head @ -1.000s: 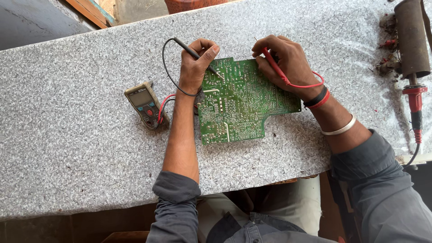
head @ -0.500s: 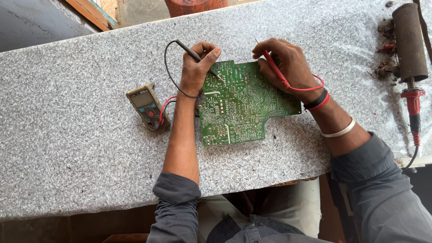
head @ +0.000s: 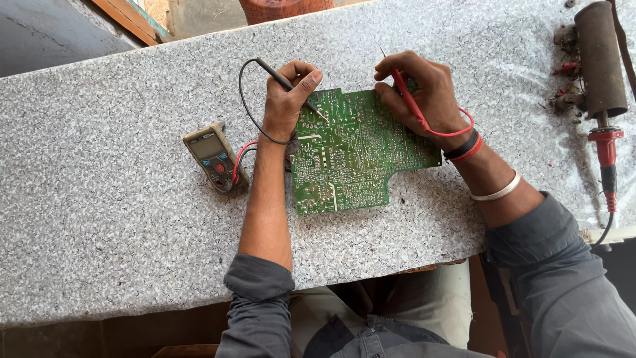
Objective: The person holds a green circuit board on a stone workbench and probes its components with the red and black leads of a multimeter, moving the probe tips to different points across the board while steadying the board with the other hand.
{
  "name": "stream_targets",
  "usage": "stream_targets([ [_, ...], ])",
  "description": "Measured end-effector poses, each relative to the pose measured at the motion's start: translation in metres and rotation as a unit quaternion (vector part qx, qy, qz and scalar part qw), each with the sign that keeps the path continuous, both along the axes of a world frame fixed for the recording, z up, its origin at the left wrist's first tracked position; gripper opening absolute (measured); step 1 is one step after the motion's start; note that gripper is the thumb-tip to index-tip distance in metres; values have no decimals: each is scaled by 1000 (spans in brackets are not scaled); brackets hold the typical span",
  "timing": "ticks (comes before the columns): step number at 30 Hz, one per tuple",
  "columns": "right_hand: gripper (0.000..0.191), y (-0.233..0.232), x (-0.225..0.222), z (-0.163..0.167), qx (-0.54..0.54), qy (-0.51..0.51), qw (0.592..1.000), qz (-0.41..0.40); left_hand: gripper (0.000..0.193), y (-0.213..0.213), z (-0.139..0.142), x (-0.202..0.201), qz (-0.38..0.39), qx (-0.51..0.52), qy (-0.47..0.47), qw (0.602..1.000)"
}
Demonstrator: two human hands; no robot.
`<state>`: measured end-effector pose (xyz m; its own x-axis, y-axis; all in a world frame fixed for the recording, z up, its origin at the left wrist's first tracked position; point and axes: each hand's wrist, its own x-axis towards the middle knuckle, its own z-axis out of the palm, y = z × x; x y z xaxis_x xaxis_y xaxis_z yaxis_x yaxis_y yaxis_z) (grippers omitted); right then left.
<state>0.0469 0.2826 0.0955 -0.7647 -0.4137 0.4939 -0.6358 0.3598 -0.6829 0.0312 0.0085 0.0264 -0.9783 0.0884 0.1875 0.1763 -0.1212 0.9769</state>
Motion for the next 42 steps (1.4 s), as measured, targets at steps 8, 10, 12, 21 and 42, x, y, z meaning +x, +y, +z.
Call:
stream_targets([
  [8,14,2,2,-3,-22,19,999,-16,21,-1,-2,-2,2,6,1,1000],
  [10,14,1,2,-4,-19,29,999,-16,21,-2,-2,-2,3,8,-2,1000],
  [12,14,2,2,-4,-13,42,999,-10,21,-1,-2,-1,5,11,-10,1000],
  [21,18,0,2,-3,-5,48,999,-7,23,0,-1,-2,21,-3,-30,999],
  [42,20,4,4,0,-17,45,999,11,28,-3,-4,-4,11,-19,7,1000],
])
